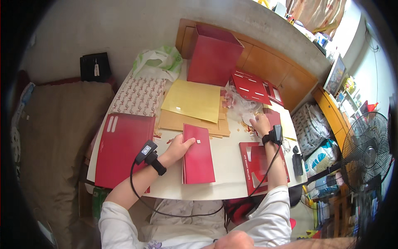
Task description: Assembling and inspecting paper wallet components on a desk.
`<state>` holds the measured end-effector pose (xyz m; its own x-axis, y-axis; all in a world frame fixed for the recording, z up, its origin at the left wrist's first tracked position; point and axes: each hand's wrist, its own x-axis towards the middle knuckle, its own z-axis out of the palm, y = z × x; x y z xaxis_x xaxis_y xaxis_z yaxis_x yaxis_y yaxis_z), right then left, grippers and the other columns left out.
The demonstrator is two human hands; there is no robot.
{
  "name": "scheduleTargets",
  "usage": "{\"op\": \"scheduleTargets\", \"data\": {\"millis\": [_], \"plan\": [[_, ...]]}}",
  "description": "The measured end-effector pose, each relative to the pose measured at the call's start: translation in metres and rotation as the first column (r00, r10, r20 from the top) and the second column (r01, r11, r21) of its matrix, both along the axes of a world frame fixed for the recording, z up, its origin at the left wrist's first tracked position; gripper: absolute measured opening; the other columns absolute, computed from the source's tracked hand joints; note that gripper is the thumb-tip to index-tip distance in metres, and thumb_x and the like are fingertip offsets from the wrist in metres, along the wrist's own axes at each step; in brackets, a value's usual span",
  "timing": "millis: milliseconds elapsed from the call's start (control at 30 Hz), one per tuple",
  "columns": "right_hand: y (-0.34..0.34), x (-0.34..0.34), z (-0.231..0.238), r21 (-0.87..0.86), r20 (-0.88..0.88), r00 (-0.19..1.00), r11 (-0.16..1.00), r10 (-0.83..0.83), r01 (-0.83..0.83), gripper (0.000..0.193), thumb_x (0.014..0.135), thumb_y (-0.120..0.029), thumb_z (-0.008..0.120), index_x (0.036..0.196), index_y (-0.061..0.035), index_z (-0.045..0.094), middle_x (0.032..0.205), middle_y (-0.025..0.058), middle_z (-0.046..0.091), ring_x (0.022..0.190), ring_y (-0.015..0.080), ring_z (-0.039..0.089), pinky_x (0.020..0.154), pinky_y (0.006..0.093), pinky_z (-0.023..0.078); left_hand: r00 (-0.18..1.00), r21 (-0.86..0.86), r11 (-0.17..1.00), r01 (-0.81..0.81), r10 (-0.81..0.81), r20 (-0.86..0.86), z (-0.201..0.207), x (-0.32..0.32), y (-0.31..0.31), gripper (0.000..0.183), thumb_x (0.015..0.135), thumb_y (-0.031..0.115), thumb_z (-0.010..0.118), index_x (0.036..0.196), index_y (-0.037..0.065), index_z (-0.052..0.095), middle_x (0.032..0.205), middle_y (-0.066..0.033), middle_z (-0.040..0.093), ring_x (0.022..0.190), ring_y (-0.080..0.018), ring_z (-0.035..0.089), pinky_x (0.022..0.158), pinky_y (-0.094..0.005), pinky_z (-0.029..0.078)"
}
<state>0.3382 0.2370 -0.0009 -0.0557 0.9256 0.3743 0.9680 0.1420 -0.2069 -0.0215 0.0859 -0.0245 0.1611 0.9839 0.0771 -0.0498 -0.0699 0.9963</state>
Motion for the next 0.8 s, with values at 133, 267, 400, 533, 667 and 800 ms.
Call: {"op": "scheduleTargets", "data": {"millis": [133,267,400,533,667,800], "plan": [[-0.004,-0.008,0.002,0.074,-0.061,0.994,0.992,-0.096,0.100,0.038,0.068,-0.029,0.072,0.085,0.0018,0.060,0.090,0.0202,0.059,0.086,0.0350,0.057,0.075,0.0401,0.046,1.000,-0.045,0.999,0.016,-0.016,-0.006,0.002,-0.001,-0.001,0.026,0.087,0.018,0.051,0.101,-0.005,0.055,0.089,-0.0074,0.063,0.079,-0.0114,0.059,0.072,-0.0249,0.047],[-0.011,-0.012,0.002,0.088,-0.068,0.991,0.989,-0.113,0.119,0.037,0.069,-0.027,0.073,0.090,0.0005,0.059,0.095,0.0203,0.057,0.085,0.0370,0.058,0.074,0.0433,0.047,0.998,-0.054,0.998,0.018,-0.015,0.058,0.007,0.004,-0.006,0.026,0.088,0.017,0.050,0.101,-0.004,0.055,0.090,-0.0073,0.063,0.080,-0.0113,0.058,0.072,-0.0250,0.047],[-0.013,-0.019,-0.001,0.087,-0.035,0.994,0.991,-0.103,0.106,0.036,0.070,-0.025,0.072,0.091,-0.0004,0.057,0.096,0.0178,0.057,0.090,0.0356,0.057,0.076,0.0422,0.046,0.999,-0.058,0.998,0.020,-0.017,0.047,0.006,0.000,-0.006,0.025,0.088,0.016,0.050,0.101,-0.004,0.055,0.091,-0.0068,0.062,0.080,-0.0107,0.058,0.072,-0.0252,0.047],[-0.010,-0.012,-0.005,0.108,-0.101,0.992,0.990,-0.078,0.089,0.037,0.071,-0.026,0.071,0.095,-0.0009,0.057,0.098,0.0169,0.057,0.096,0.0344,0.055,0.080,0.0411,0.045,1.000,-0.068,0.998,0.017,-0.016,0.016,0.014,0.000,-0.007,0.025,0.088,0.017,0.051,0.102,-0.004,0.055,0.091,-0.0065,0.062,0.080,-0.0107,0.058,0.072,-0.0251,0.047],[-0.001,-0.004,-0.010,0.154,-0.052,0.993,0.982,-0.102,0.108,0.038,0.071,-0.027,0.071,0.096,-0.0014,0.058,0.098,0.0174,0.057,0.097,0.0350,0.055,0.081,0.0413,0.045,1.000,-0.083,0.997,0.005,-0.002,0.031,0.016,0.002,-0.008,0.025,0.088,0.017,0.051,0.102,-0.004,0.055,0.091,-0.0067,0.062,0.080,-0.0109,0.058,0.072,-0.0250,0.047],[0.002,-0.005,-0.007,-0.002,-0.071,0.993,0.995,-0.096,0.096,0.043,0.070,-0.026,0.072,0.101,-0.0021,0.056,0.099,0.0184,0.056,0.096,0.0359,0.054,0.081,0.0416,0.044,0.999,-0.085,0.996,0.009,-0.006,0.039,0.009,0.000,-0.006,0.026,0.088,0.017,0.052,0.103,-0.004,0.054,0.092,-0.0074,0.062,0.081,-0.0111,0.059,0.072,-0.0251,0.048]]}}
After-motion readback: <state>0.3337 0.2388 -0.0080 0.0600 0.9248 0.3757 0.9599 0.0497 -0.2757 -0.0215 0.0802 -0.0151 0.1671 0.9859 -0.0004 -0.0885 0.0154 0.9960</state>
